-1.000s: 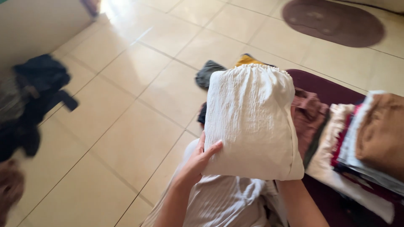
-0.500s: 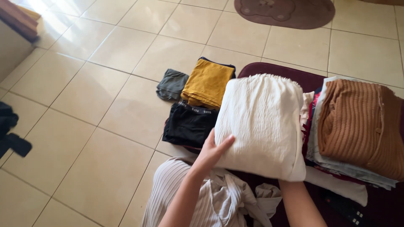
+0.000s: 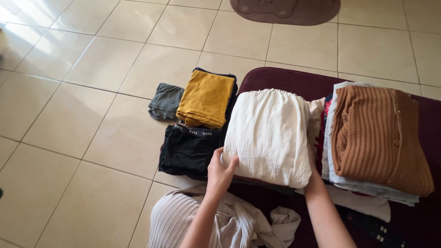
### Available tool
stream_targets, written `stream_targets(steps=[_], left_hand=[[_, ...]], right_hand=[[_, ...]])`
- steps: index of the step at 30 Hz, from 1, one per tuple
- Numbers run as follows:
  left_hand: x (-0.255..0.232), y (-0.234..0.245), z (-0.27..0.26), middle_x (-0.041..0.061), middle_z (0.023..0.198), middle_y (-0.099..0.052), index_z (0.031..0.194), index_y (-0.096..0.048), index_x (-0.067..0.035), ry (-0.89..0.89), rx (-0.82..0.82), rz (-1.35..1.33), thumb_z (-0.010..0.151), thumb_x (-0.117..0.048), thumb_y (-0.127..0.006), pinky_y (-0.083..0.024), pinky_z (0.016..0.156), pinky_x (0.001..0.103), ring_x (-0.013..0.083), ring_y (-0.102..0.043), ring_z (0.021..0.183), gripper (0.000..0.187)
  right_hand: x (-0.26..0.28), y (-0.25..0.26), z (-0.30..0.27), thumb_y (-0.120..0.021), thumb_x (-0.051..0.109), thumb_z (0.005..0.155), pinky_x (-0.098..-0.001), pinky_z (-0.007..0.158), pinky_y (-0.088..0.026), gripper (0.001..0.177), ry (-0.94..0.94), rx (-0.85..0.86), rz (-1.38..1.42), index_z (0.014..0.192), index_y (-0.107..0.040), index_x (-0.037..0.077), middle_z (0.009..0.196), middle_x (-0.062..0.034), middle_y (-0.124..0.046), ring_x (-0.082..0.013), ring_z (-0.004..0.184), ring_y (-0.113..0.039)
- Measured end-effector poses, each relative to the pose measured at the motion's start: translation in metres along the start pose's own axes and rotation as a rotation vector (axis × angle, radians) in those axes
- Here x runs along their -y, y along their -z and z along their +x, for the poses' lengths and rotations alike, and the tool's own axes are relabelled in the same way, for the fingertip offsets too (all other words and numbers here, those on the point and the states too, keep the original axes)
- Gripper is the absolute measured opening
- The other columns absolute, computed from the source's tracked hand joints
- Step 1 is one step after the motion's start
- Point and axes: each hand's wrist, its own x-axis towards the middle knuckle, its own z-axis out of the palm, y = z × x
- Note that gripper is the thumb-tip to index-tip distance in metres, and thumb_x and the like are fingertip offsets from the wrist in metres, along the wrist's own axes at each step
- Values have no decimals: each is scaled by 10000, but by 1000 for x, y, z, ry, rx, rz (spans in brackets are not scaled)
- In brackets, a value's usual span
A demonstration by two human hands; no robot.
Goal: The recorder is sitting on the floor, folding a white garment and then a beige sweater, and placing them into a pile.
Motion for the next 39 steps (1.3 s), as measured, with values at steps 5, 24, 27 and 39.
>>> stream_targets(steps=[5,24,27,39], left_hand=[[-39,0,-10,198,1259,-653,1269,-613,-26,-203,-138,377,820,-257,-785,-474,958,463,350,-609,1167,533],[-12,-94,24,77,1669,-267,1586,-346,-176,-546,-72,904,924,-591,-494,-93,1064,811,382,-172,1528,795],[-10,-93,26,85,1664,-263,1594,-334,-173,-541,-75,904,933,-595,-483,-99,1066,800,373,-174,1527,798],[16,-71,-7,95,1660,-326,1579,-382,-148,-608,-144,808,989,-605,-463,-192,1188,567,315,-273,1526,751]], right_hand=[[113,-17,-37,-204,604,1076,-424,1264,-52,824,102,-64,-192,1613,-113,-14,1716,-201,48,-292,1582,24],[82,-94,77,-186,700,964,-752,1157,75,645,-37,73,-1005,1581,-74,548,1721,81,40,-308,1569,76],[73,-96,81,-168,705,965,-760,1142,81,649,-13,67,-1026,1583,-66,534,1716,71,42,-318,1563,87],[77,-94,73,-139,709,970,-723,1169,94,640,28,52,-1052,1576,-5,554,1712,100,85,-290,1574,90]])
